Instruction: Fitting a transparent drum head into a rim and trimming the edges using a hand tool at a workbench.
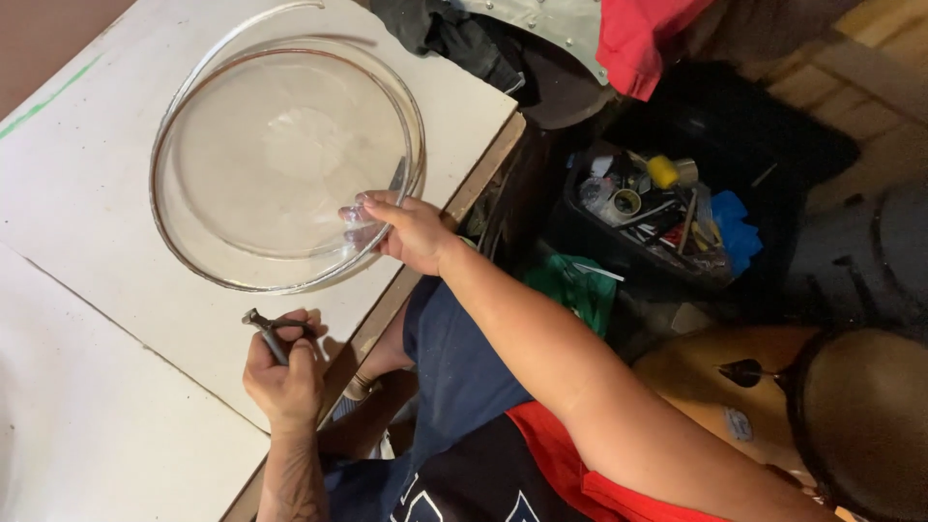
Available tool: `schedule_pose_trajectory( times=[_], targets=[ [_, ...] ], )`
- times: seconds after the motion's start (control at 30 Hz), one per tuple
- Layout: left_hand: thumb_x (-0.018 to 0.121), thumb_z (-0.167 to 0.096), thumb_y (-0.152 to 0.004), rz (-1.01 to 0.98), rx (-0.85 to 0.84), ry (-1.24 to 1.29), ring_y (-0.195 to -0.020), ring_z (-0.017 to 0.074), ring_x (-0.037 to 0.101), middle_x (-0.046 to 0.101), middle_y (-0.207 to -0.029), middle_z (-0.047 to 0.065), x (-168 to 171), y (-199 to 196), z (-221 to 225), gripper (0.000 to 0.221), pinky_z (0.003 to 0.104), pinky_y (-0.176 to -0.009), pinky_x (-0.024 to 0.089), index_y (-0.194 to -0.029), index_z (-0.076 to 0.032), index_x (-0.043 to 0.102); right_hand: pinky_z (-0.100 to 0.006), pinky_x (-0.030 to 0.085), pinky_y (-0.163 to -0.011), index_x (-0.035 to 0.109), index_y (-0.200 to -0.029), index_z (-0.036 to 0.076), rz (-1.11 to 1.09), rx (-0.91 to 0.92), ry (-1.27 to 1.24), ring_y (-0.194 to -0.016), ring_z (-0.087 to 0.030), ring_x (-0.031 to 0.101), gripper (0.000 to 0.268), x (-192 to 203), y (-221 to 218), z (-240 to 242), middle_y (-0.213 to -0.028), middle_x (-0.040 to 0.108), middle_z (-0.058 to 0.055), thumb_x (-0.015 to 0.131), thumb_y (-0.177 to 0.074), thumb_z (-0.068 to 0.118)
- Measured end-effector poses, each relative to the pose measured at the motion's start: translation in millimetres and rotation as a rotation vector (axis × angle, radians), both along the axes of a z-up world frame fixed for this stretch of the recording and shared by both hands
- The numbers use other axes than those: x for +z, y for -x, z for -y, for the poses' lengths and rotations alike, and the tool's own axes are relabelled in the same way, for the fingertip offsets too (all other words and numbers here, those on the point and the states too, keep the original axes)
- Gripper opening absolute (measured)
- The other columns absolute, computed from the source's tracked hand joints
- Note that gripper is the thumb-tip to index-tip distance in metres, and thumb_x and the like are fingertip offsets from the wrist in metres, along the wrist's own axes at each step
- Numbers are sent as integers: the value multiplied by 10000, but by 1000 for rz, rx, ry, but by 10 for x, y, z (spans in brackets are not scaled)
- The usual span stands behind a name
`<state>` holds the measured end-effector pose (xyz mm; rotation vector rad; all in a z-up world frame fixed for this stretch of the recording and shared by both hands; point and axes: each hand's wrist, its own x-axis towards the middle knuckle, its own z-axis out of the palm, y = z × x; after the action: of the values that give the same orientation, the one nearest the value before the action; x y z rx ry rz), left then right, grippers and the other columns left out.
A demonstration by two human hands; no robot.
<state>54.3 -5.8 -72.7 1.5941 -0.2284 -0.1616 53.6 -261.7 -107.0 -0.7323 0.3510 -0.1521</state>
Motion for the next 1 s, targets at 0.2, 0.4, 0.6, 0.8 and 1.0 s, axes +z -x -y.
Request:
schedule_pose_trajectory(
  times=[0.2, 0.4, 0.6, 0.8, 1.0],
  targets=[
    [574, 92, -846, 234, -56, 10, -828, 343, 745, 722, -988, 275, -125, -41, -47, 51, 435, -762, 589, -882, 87, 609, -355, 631, -684, 626, -1251, 96, -11, -85, 70, -873, -315, 786, 343, -18, -2, -78, -1120, 756, -172, 752, -974, 254],
    [595, 32, -840, 275, -24, -100, -810, 321, 751, 747, -925, 216, -72, -19, -56, 53, 429, -774, 585, -870, 36, 639, -371, 652, -702, 620, -1251, 89, -35, -84, 78, -876, -321, 790, 329, 4, -6, -87, -1145, 761, -180, 734, -983, 241],
    [581, 68, -833, 200, -44, -17, -767, 297, 752, 745, -942, 235, -91, -57, -64, 70, 402, -746, 596, -871, 45, 634, -421, 664, -769, 631, -1239, 85, -30, -86, 63, -908, -348, 786, 310, -12, -2, -61, -1189, 747, -204, 736, -980, 220],
    [600, 72, -799, 169, -5, 31, -738, 289, 759, 752, -909, 226, -197, -82, -69, 66, 391, -709, 598, -842, 43, 641, -432, 668, -787, 656, -1202, 121, -24, -52, 74, -922, -341, 789, 256, -126, -40, 4, -1229, 739, -201, 725, -979, 226],
    [625, 49, -771, 193, 4, -12, -738, 289, 768, 769, -886, 181, -260, -102, -38, 84, 390, -725, 599, -827, -3, 661, -479, 655, -851, 675, -1193, 136, -9, -19, 79, -993, -382, 773, 217, -159, -25, 70, -1262, 730, -201, 687, -994, 221]
  ],
)
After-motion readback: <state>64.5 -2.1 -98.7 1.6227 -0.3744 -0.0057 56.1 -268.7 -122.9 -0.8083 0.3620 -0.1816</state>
